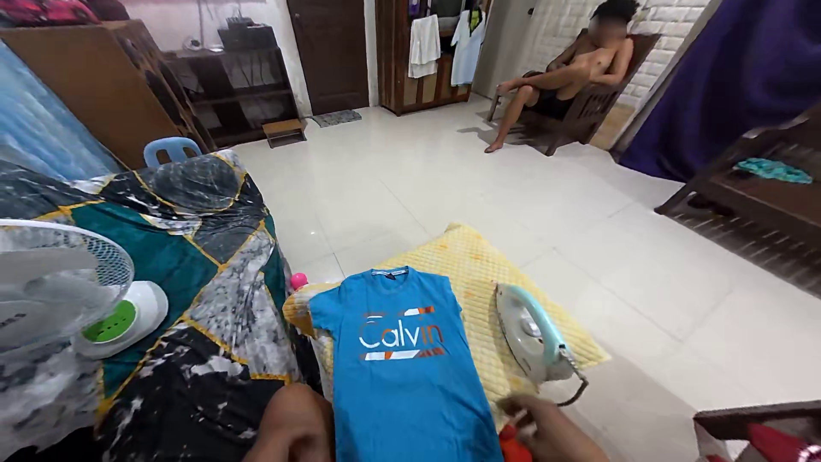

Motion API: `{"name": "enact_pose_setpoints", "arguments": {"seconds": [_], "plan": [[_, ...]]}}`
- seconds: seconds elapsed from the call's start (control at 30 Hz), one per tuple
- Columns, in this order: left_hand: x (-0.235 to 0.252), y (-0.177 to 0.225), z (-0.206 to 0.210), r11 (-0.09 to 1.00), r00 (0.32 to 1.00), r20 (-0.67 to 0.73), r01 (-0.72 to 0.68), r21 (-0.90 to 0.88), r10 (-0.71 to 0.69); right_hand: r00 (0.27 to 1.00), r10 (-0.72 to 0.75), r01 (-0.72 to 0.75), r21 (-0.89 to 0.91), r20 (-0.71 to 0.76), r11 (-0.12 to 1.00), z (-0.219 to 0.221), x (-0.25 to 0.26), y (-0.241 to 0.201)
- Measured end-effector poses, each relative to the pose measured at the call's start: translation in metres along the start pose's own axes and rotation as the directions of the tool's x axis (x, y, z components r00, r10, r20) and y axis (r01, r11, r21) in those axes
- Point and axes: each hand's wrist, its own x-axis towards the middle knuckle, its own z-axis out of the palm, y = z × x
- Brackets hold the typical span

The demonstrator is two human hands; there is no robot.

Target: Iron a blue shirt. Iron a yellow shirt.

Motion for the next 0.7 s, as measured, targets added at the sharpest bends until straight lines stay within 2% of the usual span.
{"name": "enact_pose_setpoints", "arguments": {"seconds": [0.07, 0.17, 0.3, 0.4, 0.53, 0.6, 0.7], "plan": [[0.021, 0.0, -0.017, 0.999, 0.978, -0.205, 0.032, -0.012, -0.034, 0.993, -0.011, 0.011, -0.002, -0.114, 1.0, -0.026, 0.03, -0.028], [0.065, 0.015, -0.026, 0.997, 0.891, -0.447, 0.062, -0.051, -0.079, 0.963, -0.158, 0.164, 0.01, -0.217, 0.986, -0.047, 0.088, -0.072], [0.133, 0.052, -0.028, 0.987, 0.806, -0.571, 0.141, -0.073, -0.157, 0.949, -0.235, 0.234, -0.032, -0.209, 0.972, -0.048, 0.175, -0.114], [0.182, 0.065, -0.038, 0.959, 0.767, -0.591, 0.28, -0.041, -0.249, 0.937, -0.118, 0.091, -0.096, -0.33, 0.991, -0.047, 0.224, -0.121], [0.231, 0.077, -0.049, 0.906, 0.76, -0.566, 0.42, 0.05, -0.321, 0.841, 0.053, -0.12, -0.089, -0.538, 0.989, -0.061, 0.258, -0.098], [0.248, 0.083, -0.054, 0.876, 0.762, -0.525, 0.478, 0.063, -0.378, 0.85, 0.074, -0.143, -0.094, -0.522, 0.985, -0.069, 0.267, -0.085], [0.267, 0.086, -0.06, 0.852, 0.785, -0.442, 0.517, 0.08, -0.434, 0.912, 0.022, -0.079, -0.121, -0.41, 0.99, -0.078, 0.279, -0.068]]}}
